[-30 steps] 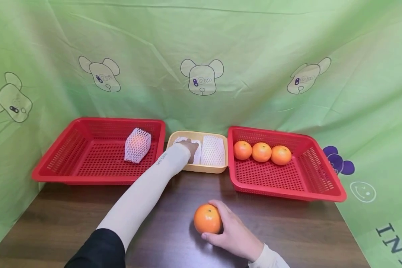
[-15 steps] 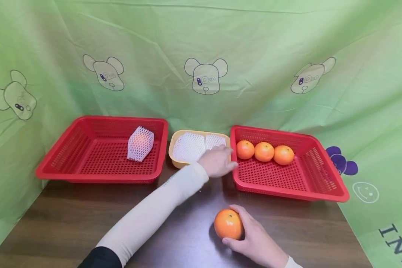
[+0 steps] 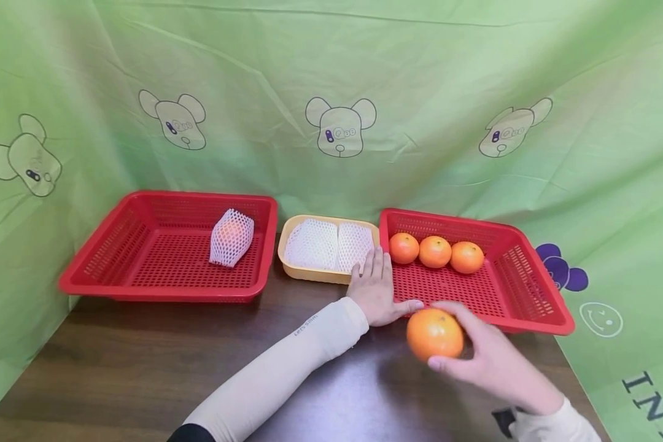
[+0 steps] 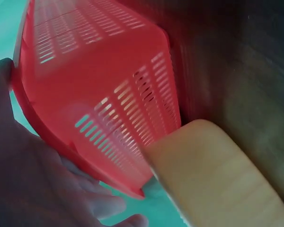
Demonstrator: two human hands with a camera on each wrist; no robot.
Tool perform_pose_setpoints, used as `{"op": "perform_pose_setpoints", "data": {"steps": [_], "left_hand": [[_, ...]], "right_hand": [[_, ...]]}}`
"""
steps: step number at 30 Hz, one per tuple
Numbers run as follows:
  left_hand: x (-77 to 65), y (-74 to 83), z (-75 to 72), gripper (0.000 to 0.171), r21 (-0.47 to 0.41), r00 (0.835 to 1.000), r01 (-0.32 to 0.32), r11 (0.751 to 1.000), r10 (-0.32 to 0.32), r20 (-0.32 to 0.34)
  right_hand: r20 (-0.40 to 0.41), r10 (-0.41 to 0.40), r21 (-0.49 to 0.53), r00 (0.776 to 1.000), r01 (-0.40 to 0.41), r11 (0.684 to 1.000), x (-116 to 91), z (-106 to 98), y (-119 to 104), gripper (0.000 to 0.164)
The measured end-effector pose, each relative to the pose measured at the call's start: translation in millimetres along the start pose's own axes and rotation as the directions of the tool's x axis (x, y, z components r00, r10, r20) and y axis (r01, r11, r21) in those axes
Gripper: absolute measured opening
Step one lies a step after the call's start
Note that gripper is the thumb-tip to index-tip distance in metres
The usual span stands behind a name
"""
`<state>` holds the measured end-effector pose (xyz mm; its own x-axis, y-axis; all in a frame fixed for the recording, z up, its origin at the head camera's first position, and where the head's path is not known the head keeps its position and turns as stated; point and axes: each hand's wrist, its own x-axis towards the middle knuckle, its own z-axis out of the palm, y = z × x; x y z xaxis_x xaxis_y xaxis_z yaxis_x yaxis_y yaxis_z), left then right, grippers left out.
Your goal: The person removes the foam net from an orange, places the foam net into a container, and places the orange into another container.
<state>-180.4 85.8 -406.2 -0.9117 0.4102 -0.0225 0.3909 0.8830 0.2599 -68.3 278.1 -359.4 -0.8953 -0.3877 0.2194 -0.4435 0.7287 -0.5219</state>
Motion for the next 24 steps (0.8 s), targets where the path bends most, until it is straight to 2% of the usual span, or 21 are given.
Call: {"op": "perform_pose_setpoints", "data": {"steps": [5,11,14,17,21,24], "left_hand": [[0.4,1.0,4.4,0.113,-0.008,1.0,0.016,1.0,-0.016,-0.002],[-0.3,2.0,7.7,0.114,-0.035,1.0,0.003,0.999,-0.003,-0.01],[-1.2,2.9,9.4,0.113,-0.04,1.0,0.001,0.999,-0.002,-0.024],[-1.4,4.1,11.2,0.113,-0.043,0.999,0.002,0.999,-0.003,-0.036],[0.0,6.1,14.9,0.113,-0.038,0.998,-0.002,0.999,0.0,-0.057],[0.4,6.1,15.5,0.113,-0.04,0.998,0.0,0.999,-0.003,-0.068]], "right_hand": [[0.022,0.091,-0.046,0.996,-0.09,0.995,32.5,-26.0,13.2,0.067],[0.106,0.145,-0.138,0.984,-0.13,0.982,87.7,-40.4,34.5,0.079],[0.175,0.148,-0.194,0.974,-0.113,0.974,115.6,-37.8,46.8,0.08],[0.253,0.174,-0.25,0.952,-0.11,0.962,137.3,-28.8,58.8,0.08],[0.342,0.205,-0.281,0.917,-0.108,0.954,153.3,-14.1,71.2,0.081],[0.371,0.192,-0.292,0.909,-0.082,0.953,159.5,-6.0,73.5,0.08]]}}
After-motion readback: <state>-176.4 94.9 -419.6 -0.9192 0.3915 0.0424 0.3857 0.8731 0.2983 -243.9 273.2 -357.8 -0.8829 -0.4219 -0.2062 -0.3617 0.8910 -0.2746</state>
